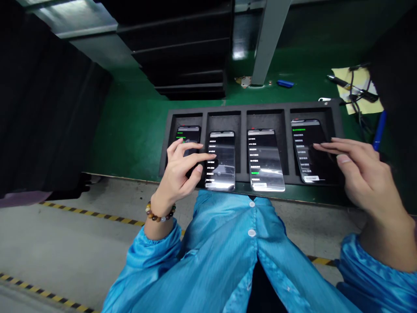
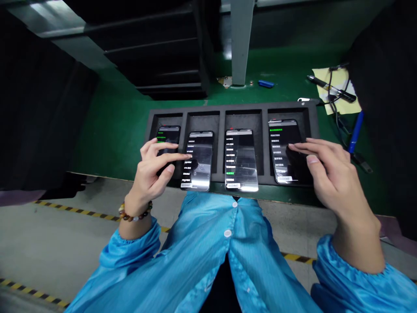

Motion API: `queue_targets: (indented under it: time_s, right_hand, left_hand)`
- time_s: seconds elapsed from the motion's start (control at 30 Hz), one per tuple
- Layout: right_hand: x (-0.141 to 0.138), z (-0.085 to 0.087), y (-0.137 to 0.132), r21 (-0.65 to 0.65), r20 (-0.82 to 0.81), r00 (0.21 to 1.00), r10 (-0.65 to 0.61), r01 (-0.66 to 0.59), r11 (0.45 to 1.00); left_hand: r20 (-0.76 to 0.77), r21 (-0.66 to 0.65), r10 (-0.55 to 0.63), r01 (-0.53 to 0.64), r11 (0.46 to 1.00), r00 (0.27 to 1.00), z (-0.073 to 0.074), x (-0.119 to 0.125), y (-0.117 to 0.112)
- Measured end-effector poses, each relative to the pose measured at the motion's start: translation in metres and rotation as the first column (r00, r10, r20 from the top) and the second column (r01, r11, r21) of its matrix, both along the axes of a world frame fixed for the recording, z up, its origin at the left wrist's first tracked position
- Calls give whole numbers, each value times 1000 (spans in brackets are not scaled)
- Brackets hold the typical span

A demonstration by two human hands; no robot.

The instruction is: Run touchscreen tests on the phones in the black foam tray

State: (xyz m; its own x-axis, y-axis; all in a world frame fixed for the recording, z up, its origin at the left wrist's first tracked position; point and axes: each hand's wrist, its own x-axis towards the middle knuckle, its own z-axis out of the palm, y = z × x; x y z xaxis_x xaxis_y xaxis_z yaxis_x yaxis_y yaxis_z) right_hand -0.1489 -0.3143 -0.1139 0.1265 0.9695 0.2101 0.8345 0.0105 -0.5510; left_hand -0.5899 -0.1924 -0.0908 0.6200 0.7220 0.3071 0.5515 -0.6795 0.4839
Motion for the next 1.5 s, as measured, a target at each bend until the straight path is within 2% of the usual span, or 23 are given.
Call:
queue_targets:
  time_s: [0.23,0.3,0.47,0.63,0.83,0.9,1.03,1.17,1.37,1.5]
  right_hand:
    - [-9,8,-18,173,-79,996,40,-26,985]
    - [-11,9,-24,185,-80,994,69,-53,981]
    - [-12,9,-32,119,-31,996,83,-79,990]
    - [-26,14,-25,153,0,995,100,-99,983]
    - [-60,20,0,42,27,938,346,-347,937]
    - [-68,19,7,9,40,919,392,-392,920]
    - [-73,15,17,-35,65,925,375,-373,927]
    - [-75,15,21,-61,70,936,345,-341,938]
    - [-75,20,12,-20,51,907,418,-417,909]
    - [-77,23,13,-43,27,920,391,-390,920]
  left_hand:
    - [2,-10,15,-15,1000,1000,0,2,-1]
    - [8,-13,6,-6,1000,1000,1,5,-1]
    - [11,-25,0,1,1000,1000,1,10,-3]
    - [12,-14,13,-13,1000,1000,3,8,-6]
    - [18,-15,19,-19,1000,1000,6,4,-11]
    - [-4,-43,13,-13,999,1000,7,3,-13]
    - [-43,-101,0,-4,995,999,5,5,-17]
    - [-40,-104,-4,0,995,999,5,7,-18]
    - [-36,-96,3,-7,995,999,7,6,-17]
    - [-22,-78,3,-4,997,1000,9,5,-17]
